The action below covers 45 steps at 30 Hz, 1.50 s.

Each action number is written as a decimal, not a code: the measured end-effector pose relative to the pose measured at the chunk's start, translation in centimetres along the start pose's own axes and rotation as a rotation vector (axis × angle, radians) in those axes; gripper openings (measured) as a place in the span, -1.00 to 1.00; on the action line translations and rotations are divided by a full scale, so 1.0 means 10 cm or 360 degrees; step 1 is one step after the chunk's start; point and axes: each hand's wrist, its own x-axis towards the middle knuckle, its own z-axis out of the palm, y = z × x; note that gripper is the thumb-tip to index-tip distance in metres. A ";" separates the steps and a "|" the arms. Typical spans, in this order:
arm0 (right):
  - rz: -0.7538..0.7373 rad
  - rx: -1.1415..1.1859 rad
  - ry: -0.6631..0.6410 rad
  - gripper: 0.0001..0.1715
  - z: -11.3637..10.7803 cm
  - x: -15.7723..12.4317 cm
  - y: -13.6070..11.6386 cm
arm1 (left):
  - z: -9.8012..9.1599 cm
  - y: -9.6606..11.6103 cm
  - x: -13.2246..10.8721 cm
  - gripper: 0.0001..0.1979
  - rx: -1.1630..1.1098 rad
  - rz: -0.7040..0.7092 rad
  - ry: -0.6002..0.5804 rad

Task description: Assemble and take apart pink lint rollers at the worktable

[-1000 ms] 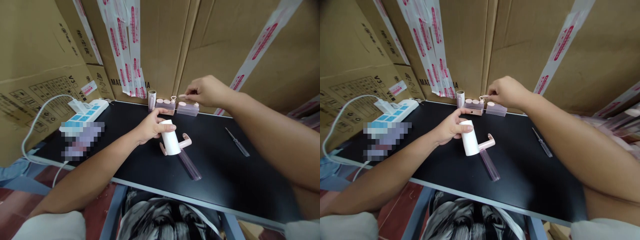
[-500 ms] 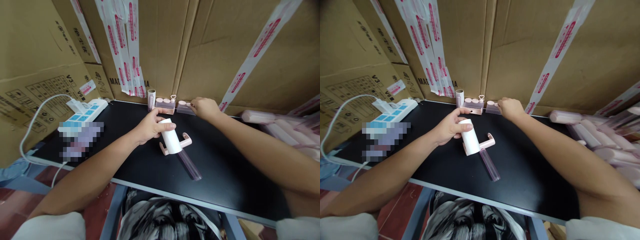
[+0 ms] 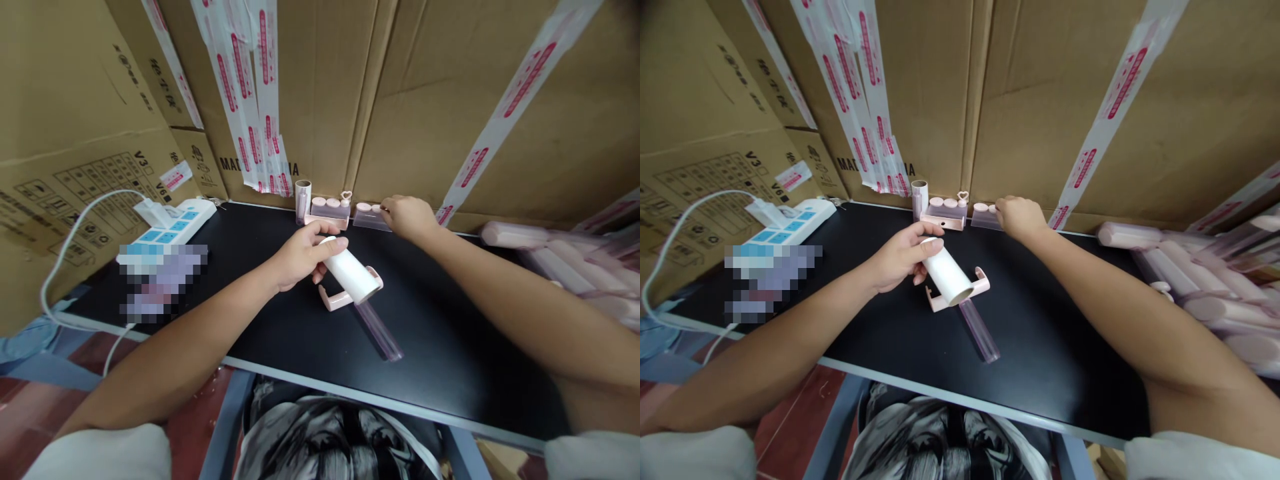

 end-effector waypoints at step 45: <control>0.0474 0.0896 0.0404 -0.49 -0.22 -0.63 0.30 | 0.14 -0.15 -0.07 -0.61 0.1681 0.0277 -0.0384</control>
